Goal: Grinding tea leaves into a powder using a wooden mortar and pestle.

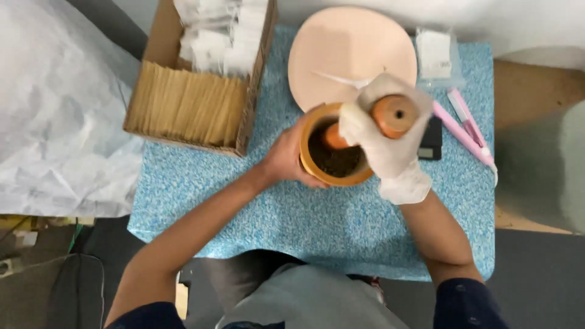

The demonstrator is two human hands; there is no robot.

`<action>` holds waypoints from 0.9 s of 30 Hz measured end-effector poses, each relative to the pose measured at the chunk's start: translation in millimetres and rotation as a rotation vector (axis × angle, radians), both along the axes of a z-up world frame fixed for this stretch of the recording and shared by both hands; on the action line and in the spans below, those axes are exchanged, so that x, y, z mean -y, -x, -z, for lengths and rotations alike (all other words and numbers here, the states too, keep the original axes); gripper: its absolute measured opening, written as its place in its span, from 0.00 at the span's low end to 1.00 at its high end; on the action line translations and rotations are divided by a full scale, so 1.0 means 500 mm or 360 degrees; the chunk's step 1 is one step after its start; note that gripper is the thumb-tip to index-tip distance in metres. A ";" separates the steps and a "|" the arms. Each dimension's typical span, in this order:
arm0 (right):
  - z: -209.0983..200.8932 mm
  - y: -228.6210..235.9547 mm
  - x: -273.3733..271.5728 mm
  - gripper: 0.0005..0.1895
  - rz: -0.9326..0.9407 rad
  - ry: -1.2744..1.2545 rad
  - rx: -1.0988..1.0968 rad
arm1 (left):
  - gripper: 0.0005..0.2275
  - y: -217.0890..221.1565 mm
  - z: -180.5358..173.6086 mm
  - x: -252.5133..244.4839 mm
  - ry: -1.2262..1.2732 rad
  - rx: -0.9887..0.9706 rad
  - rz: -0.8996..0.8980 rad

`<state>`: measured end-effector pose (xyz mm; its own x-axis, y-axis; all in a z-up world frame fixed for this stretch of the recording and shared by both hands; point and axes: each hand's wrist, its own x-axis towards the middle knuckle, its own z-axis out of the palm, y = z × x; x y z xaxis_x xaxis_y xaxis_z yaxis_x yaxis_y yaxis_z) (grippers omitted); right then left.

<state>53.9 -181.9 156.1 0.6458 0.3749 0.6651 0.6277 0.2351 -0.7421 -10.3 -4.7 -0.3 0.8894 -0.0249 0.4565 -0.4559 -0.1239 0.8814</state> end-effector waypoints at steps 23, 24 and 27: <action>-0.094 0.028 0.047 0.17 0.0260 0.0575 0.0158 | 0.59 0.008 -0.019 -0.008 -0.0343 0.0188 -0.0003; -0.094 0.035 0.046 0.17 0.0271 0.0565 0.0151 | 0.59 0.016 -0.027 -0.006 -0.0353 0.0185 0.0009; -0.103 0.029 0.047 0.31 0.0294 0.0173 0.0310 | 0.60 0.017 -0.059 0.001 -0.0346 0.0175 0.0007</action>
<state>39.4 -205.4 207.5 0.5739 0.3387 0.7456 0.7856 0.0294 -0.6181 -18.9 -5.2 29.3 0.8341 -0.1371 0.5343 -0.5489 -0.3030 0.7791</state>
